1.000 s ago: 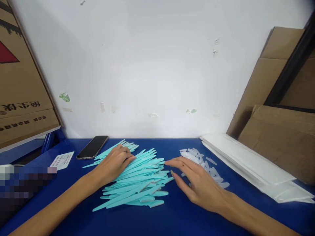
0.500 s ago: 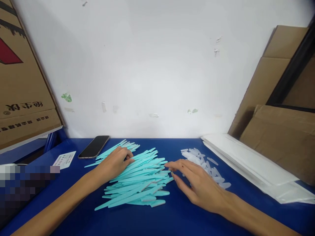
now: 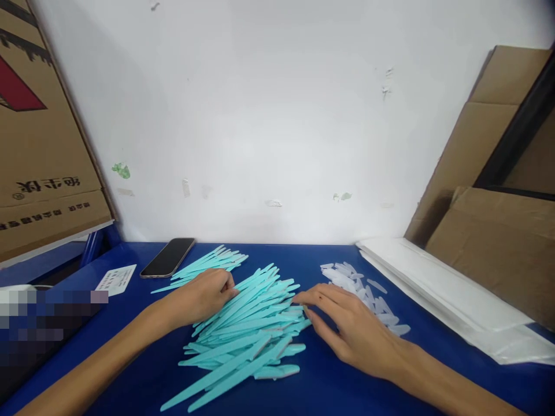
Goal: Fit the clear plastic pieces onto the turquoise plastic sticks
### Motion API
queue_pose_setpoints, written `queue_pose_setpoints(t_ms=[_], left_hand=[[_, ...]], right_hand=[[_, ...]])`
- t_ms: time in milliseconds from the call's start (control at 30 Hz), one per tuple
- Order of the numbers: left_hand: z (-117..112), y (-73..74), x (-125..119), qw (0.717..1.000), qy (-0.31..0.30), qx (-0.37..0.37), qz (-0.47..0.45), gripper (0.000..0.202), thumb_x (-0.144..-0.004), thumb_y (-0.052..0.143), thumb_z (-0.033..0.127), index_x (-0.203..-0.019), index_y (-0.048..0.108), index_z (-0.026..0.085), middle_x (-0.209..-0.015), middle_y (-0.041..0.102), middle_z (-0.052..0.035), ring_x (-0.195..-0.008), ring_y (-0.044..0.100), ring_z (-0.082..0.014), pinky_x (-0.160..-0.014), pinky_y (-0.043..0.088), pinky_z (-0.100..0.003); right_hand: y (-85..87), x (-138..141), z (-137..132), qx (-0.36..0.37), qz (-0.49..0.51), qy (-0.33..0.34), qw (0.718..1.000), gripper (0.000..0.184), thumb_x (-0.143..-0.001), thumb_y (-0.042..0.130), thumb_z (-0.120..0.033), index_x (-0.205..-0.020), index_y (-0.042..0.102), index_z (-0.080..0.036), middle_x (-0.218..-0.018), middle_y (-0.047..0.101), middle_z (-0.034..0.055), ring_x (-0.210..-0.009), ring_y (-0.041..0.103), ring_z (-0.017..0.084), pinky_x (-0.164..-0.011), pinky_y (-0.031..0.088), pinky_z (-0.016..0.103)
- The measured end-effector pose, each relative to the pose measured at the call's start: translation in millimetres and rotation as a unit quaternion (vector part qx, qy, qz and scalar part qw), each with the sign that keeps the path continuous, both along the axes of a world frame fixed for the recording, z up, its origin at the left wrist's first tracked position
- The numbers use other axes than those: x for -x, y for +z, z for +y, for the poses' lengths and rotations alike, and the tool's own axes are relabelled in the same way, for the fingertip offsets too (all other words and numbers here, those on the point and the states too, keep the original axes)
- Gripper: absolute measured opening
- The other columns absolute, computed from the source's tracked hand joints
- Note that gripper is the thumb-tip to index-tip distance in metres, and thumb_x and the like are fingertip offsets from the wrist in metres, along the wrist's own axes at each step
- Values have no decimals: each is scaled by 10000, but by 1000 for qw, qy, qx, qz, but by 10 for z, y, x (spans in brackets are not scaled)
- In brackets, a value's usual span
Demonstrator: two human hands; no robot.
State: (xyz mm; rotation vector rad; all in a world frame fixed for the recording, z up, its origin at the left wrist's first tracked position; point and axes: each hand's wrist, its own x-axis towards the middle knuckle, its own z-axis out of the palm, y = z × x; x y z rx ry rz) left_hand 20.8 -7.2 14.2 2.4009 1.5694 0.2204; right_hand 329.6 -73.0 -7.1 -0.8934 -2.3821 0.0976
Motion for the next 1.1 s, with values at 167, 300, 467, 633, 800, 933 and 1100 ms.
queue_pose_setpoints(t_ms=[167, 300, 467, 633, 800, 933, 1100], left_hand=[[-8, -16, -2, 1000, 8, -9, 21, 313, -962, 399, 434, -800, 564, 223, -862, 661, -58, -765, 598, -234, -666, 414, -328], [27, -41, 19, 999, 17, -33, 34, 275, -974, 330, 400, -828, 490, 230, -857, 639, -77, -791, 589, -264, -705, 408, -364], [39, -17, 13, 997, 30, -57, 31, 248, -989, 248, 396, -914, 417, 231, -911, 637, -108, -837, 616, -289, -752, 430, -394], [22, 9, 0, 997, 42, -58, 5, 219, -991, 239, 376, -998, 400, 228, -1055, 651, -144, -991, 649, -313, -806, 459, -406], [-3, 0, -6, 998, 40, -51, -3, 153, -987, 252, 303, -993, 390, 238, -1044, 647, -123, -1035, 658, -298, -766, 467, -371], [-4, 3, -13, 998, 43, -53, -1, 131, -987, 256, 282, -990, 381, 243, -933, 649, -97, -935, 661, -293, -717, 440, -356], [22, 3, -2, 996, 45, -76, 22, 177, -999, 271, 347, -1053, 411, 253, -755, 597, -27, -717, 596, -270, -653, 387, -344]], right_hand=[[8, 2, 5, -3, 0, 2, 1000, 297, -1017, 462, -145, -1278, 567, -241, -1125, 683, 70, -970, 654, 219, -872, 523, 414], [3, 5, 0, -1, -1, 0, 1000, 286, -1018, 463, -150, -1266, 572, -240, -1112, 684, 67, -956, 657, 213, -876, 518, 409], [-4, 8, 12, -3, 0, -1, 1000, 284, -1019, 464, -155, -1268, 570, -244, -1108, 683, 58, -964, 652, 208, -889, 517, 402], [5, 2, 16, 1, 2, -1, 1000, 284, -1017, 464, -149, -1260, 580, -238, -1107, 682, 61, -965, 648, 205, -895, 516, 398], [1, -10, 7, 0, 2, -1, 1000, 293, -1009, 470, -136, -1259, 584, -239, -1099, 679, 58, -957, 642, 204, -889, 518, 399], [5, -6, 4, 0, 3, 2, 1000, 289, -1005, 470, -132, -1245, 594, -236, -1090, 681, 59, -947, 646, 204, -879, 524, 394], [17, -4, 12, 2, 1, 4, 1000, 287, -1000, 473, -126, -1232, 605, -231, -1083, 682, 59, -952, 653, 200, -895, 523, 388]])
